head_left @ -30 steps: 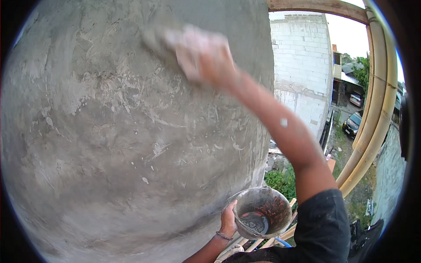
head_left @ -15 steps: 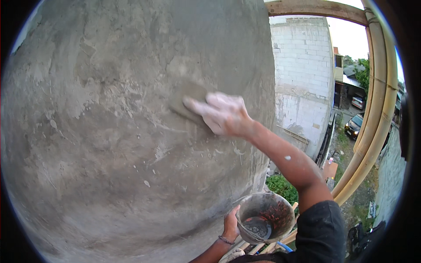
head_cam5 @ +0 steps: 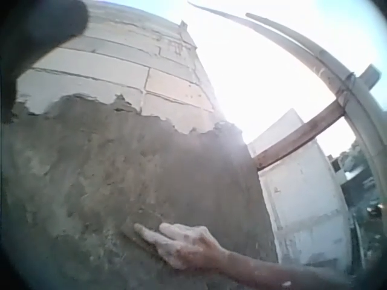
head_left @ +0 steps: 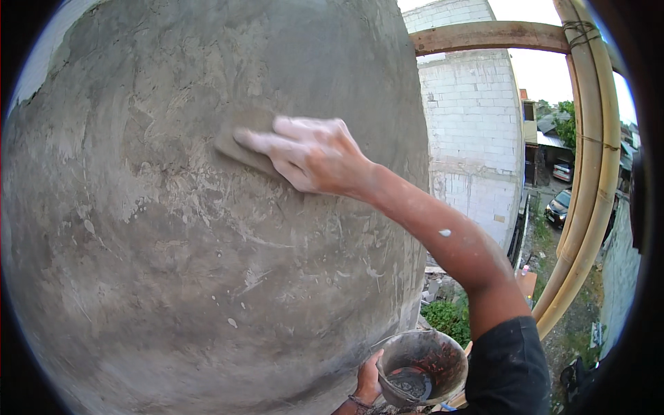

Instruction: Applying and smoothing plaster or mortar on a concrete wall using a hand float.

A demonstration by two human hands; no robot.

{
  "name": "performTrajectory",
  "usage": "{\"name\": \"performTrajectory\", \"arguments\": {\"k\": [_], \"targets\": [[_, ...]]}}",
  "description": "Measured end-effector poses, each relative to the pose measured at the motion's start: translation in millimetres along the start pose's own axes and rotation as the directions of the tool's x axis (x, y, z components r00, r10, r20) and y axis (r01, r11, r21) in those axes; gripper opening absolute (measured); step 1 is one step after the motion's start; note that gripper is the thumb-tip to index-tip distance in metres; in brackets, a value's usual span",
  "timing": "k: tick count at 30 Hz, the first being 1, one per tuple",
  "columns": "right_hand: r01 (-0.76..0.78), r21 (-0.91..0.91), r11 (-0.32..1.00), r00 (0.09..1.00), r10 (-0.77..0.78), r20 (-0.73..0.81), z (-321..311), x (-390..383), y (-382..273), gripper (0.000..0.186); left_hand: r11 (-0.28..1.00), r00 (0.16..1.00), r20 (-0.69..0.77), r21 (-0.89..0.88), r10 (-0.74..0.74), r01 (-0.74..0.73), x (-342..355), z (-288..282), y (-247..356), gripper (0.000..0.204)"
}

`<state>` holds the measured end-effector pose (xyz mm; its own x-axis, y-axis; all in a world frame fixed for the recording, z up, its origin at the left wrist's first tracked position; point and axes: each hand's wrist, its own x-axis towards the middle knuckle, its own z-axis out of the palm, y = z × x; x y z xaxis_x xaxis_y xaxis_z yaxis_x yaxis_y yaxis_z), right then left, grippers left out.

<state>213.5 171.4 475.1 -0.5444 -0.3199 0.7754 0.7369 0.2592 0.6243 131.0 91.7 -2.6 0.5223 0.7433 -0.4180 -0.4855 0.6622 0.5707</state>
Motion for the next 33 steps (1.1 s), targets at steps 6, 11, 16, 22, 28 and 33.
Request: {"name": "performTrajectory", "arguments": {"k": [6,11,16,22,28,33], "targets": [[-0.239,-0.239,0.941,0.960,0.192,-0.205,-41.6,5.1,154.4,0.034,1.000,0.998,0.069,0.025,-0.009,0.007,14.1,-5.1,-14.6,0.031],[-0.421,-0.300,0.856,0.906,0.385,-0.174,-28.6,74.7,161.1,0.033,0.997,0.998,0.042,0.064,0.042,-0.045,33.4,-6.1,-23.7,0.033],[0.072,-0.055,0.996,0.996,-0.074,-0.043,-5.8,-5.8,58.1,0.033,0.998,0.991,0.118,0.015,-0.062,0.060,20.2,10.2,-9.2,0.032],[-0.188,-0.224,0.956,0.980,0.167,-0.110,-51.4,-6.9,155.5,0.032,0.993,0.986,0.120,0.027,-0.117,0.115,33.5,3.7,-18.6,0.031],[-0.224,-0.340,0.913,0.957,0.140,-0.255,-49.9,68.4,224.4,0.032,0.997,0.993,0.114,0.070,-0.043,0.035,32.4,11.4,-17.8,0.028],[-0.076,-0.020,0.997,0.997,0.075,-0.031,-17.9,-8.1,96.8,0.034,0.999,0.994,0.112,0.036,-0.015,0.011,29.4,23.7,-6.9,0.028]]}}
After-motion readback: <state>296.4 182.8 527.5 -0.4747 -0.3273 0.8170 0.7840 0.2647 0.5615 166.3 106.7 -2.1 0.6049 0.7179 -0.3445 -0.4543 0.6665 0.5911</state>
